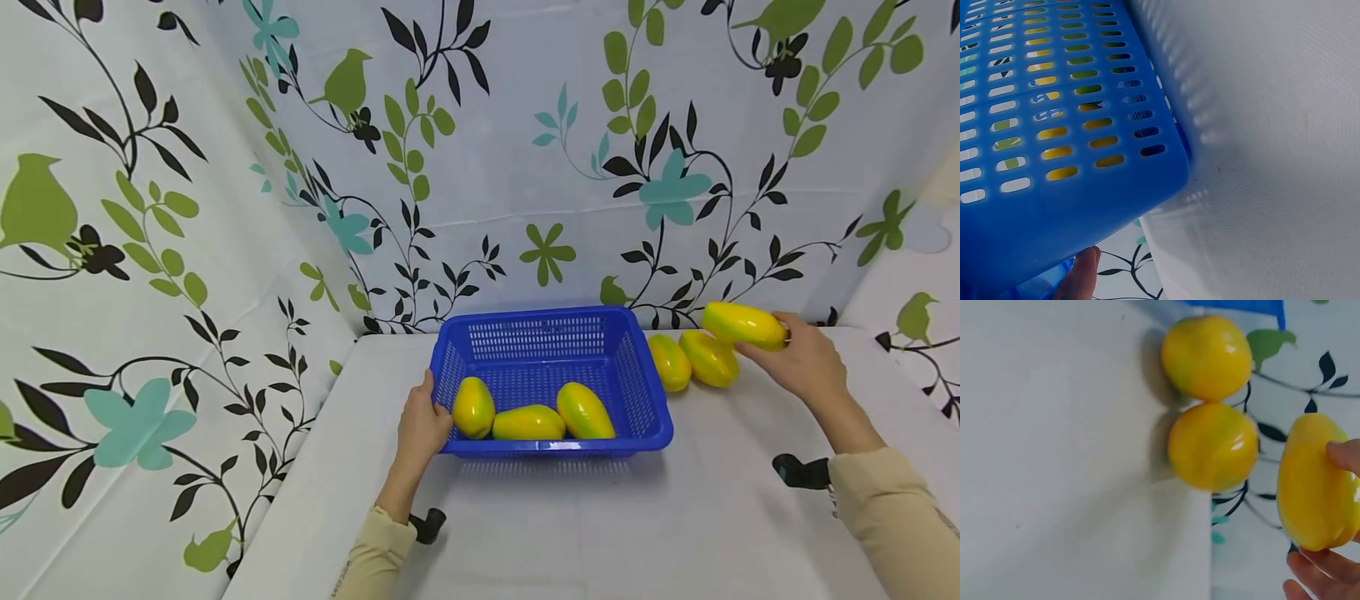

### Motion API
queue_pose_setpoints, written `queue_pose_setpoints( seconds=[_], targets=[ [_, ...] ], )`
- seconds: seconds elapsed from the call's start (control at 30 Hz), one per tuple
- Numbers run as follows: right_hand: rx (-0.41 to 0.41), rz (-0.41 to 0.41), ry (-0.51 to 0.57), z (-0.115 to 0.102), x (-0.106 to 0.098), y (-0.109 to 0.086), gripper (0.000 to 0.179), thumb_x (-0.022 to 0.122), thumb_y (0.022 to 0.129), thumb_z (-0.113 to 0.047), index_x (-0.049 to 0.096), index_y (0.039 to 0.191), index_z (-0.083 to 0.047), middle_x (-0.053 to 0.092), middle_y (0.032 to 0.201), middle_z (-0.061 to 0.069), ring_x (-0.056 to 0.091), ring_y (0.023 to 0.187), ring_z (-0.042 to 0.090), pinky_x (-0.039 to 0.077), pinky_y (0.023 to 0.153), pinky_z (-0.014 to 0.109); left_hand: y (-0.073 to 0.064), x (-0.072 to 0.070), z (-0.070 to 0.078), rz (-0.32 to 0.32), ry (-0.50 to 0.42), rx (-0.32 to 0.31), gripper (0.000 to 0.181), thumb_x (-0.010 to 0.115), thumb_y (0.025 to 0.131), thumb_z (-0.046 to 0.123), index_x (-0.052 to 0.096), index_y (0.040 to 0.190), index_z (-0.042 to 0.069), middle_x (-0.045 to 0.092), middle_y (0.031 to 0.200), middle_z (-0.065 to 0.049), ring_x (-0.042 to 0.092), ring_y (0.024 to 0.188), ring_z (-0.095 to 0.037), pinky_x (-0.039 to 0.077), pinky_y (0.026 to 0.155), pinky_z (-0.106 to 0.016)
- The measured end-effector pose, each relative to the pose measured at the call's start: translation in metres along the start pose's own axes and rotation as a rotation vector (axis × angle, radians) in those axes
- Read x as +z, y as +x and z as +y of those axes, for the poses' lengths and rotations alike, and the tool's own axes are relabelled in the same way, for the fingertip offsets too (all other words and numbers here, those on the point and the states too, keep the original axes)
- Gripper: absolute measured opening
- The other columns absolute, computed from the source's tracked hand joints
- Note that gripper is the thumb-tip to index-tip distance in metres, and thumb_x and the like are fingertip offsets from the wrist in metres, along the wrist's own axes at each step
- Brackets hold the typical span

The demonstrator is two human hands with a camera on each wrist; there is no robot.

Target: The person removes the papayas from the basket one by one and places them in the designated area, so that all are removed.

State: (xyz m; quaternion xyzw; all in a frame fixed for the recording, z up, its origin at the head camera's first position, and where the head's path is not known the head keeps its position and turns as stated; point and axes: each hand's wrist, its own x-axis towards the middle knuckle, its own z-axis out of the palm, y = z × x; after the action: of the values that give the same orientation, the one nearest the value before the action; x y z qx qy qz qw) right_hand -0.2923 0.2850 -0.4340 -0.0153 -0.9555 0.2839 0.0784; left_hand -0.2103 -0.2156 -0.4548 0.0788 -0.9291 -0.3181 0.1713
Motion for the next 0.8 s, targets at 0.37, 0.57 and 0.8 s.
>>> queue_pose_setpoints(
  seconds=[0.37,0.57,0.8],
  targets=[
    [0.268,0.034,-0.018,0.039,0.019,-0.011,0.094,0.055,0.093,-0.054,0.021,0.144,0.018,0.035,0.13,0.046,0.04,0.111,0.059,0.037,0.086,0.067,0.0,0.0,0.0,-0.009,0.009,-0.014,0.064,0.055,0.083,-0.004,0.039,0.145,-0.009,0.056,0.123,-0.031,0.062,0.084,-0.035,0.054,0.069,-0.049],
    [0.313,-0.013,-0.06,0.047,0.032,-0.014,0.098,0.05,0.091,-0.06,0.022,0.141,0.019,0.036,0.128,0.046,0.042,0.109,0.06,0.039,0.085,0.067,0.001,0.0,-0.001,-0.001,0.015,-0.006,0.064,0.056,0.083,-0.004,0.04,0.145,-0.009,0.056,0.122,-0.032,0.063,0.086,-0.037,0.054,0.069,-0.049],
    [0.338,-0.047,-0.07,0.05,0.043,-0.017,0.098,0.051,0.092,-0.058,0.021,0.139,0.022,0.036,0.125,0.047,0.043,0.107,0.06,0.039,0.084,0.066,0.0,0.0,0.0,-0.007,-0.006,-0.01,0.064,0.056,0.083,-0.005,0.039,0.145,-0.01,0.056,0.123,-0.032,0.057,0.075,-0.029,0.051,0.061,-0.041]
  ],
)
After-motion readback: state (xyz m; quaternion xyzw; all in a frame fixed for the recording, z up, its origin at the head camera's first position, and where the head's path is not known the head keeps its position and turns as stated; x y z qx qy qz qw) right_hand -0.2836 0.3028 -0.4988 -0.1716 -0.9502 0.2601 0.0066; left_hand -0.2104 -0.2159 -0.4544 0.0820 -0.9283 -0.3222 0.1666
